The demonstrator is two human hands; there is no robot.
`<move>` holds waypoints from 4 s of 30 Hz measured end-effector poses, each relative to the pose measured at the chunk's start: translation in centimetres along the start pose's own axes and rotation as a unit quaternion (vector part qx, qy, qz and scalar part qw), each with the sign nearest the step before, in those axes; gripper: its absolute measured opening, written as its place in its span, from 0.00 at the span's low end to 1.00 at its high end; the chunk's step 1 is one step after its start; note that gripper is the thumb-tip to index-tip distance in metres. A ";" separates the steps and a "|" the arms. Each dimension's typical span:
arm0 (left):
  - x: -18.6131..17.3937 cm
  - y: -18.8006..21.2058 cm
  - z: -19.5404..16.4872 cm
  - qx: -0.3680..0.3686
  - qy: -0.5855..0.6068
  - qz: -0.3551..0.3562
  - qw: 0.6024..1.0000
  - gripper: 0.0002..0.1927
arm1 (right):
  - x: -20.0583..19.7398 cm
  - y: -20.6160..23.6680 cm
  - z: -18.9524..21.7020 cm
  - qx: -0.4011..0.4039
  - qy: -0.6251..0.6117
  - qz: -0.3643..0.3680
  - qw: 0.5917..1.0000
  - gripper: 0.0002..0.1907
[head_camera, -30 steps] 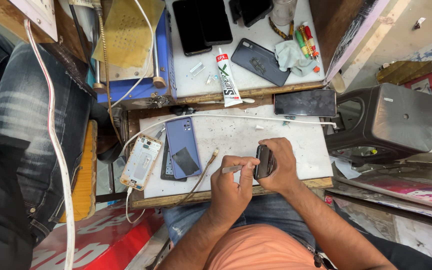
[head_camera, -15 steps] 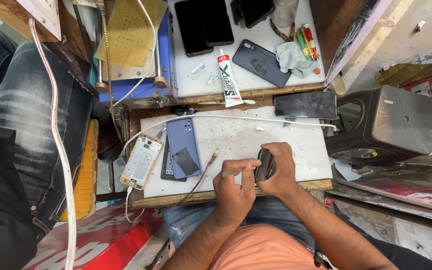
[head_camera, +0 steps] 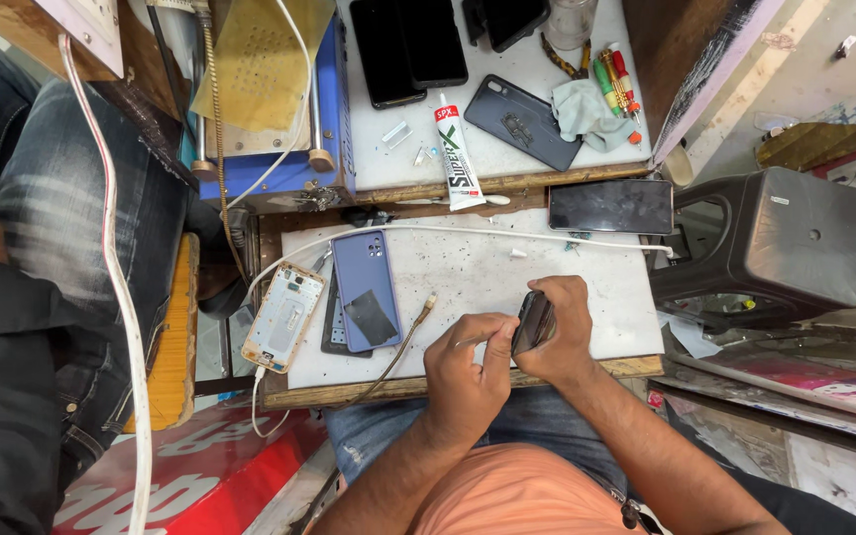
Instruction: The person applies adhesive to a smartphone frame, then handles several smartphones and a phone case on the workbench. They spray a liquid onto a phone and use a plastic tool to pry open a phone back cover, exposing the internal components.
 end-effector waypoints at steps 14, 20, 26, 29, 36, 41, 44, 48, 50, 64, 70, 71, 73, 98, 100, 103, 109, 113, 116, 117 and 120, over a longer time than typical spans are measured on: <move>-0.4 0.3 -0.8 0.029 0.045 -0.023 0.998 0.03 | 0.3 1.0 -1.5 0.076 -0.030 -0.023 0.996 0.39; -2.4 -3.7 5.9 -0.113 -0.230 0.102 0.961 0.12 | -1.2 0.1 -2.8 0.191 -0.195 0.024 0.962 0.52; -2.1 -5.5 10.6 -0.103 -0.427 0.230 0.869 0.10 | -1.2 0.2 -3.9 0.219 -0.290 0.025 0.931 0.53; -2.4 -7.4 10.6 -0.082 -0.440 0.190 0.874 0.09 | -1.5 1.5 -4.3 0.194 -0.312 0.018 0.930 0.49; -2.4 -21.5 12.3 -0.073 -0.515 0.138 0.843 0.07 | -2.6 3.5 -4.4 0.157 -0.269 0.046 0.949 0.37; -1.9 -31.3 16.2 -0.142 -0.582 0.151 0.786 0.12 | -4.8 2.9 -3.7 0.124 -0.200 0.115 0.965 0.20; -0.8 -35.1 19.3 -0.111 -0.667 0.159 0.719 0.13 | -5.0 2.5 -3.0 0.120 -0.231 0.133 0.956 0.18; -0.1 -38.0 21.4 -0.110 -0.642 0.044 0.758 0.15 | -4.6 2.0 -2.5 0.117 -0.253 0.169 0.945 0.18; -0.1 -38.4 21.7 -0.109 -0.649 0.086 0.748 0.18 | -4.6 2.2 -2.3 0.128 -0.265 0.177 0.939 0.18; -0.1 -40.0 22.1 -0.152 -0.646 0.230 0.711 0.27 | -4.8 2.8 -3.4 0.178 -0.317 0.191 0.912 0.16; 0.0 -40.6 22.0 -0.182 -0.627 0.276 0.705 0.23 | -4.6 3.1 -3.5 0.179 -0.305 0.197 0.914 0.17; 0.0 -40.7 21.9 -0.185 -0.625 0.281 0.705 0.23 | -4.5 3.1 -3.4 0.179 -0.304 0.196 0.915 0.17; 0.1 -40.8 21.7 -0.186 -0.625 0.285 0.703 0.22 | -4.5 3.0 -3.3 0.176 -0.299 0.192 0.918 0.16; 1.1 -35.2 18.0 0.017 -0.649 0.123 0.751 0.10 | -4.4 2.3 -3.0 0.048 -0.316 0.192 0.928 0.22; 0.4 -29.5 14.1 0.042 -0.535 0.103 0.838 0.12 | -4.4 2.0 -2.9 0.091 -0.309 0.201 0.925 0.26; -1.9 -19.8 7.9 0.021 -0.169 0.131 0.977 0.09 | -4.4 1.2 -2.3 0.150 -0.345 0.195 0.906 0.27; -3.1 -9.9 0.9 -0.038 -0.114 0.197 0.973 0.06 | -4.7 -1.6 -1.0 0.149 -0.343 0.175 0.911 0.11; -2.8 -8.1 -1.3 0.072 -0.203 0.230 0.949 0.09 | -4.6 -2.9 -0.1 0.136 -0.287 0.210 0.925 0.09; -2.2 -7.4 -2.1 0.106 -0.181 0.254 0.944 0.08 | -4.4 -3.1 0.4 0.102 -0.257 0.220 0.936 0.11; -1.9 -7.3 -2.2 0.112 -0.166 0.243 0.949 0.08 | -4.4 -3.0 0.4 0.097 -0.263 0.221 0.934 0.10; -0.8 -6.8 -2.3 0.086 -0.092 0.215 0.968 0.08 | -4.5 -2.3 -0.1 0.176 -0.389 0.235 0.873 0.11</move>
Point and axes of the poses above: each hand's wrist, its own y-axis away from the middle knuckle, its own x-axis out of the palm, z = x × y, the point moved 1 cm from there along -y, towards the middle knuckle, and after that the axes turned 6 degrees about x, right-handed, at the moved point
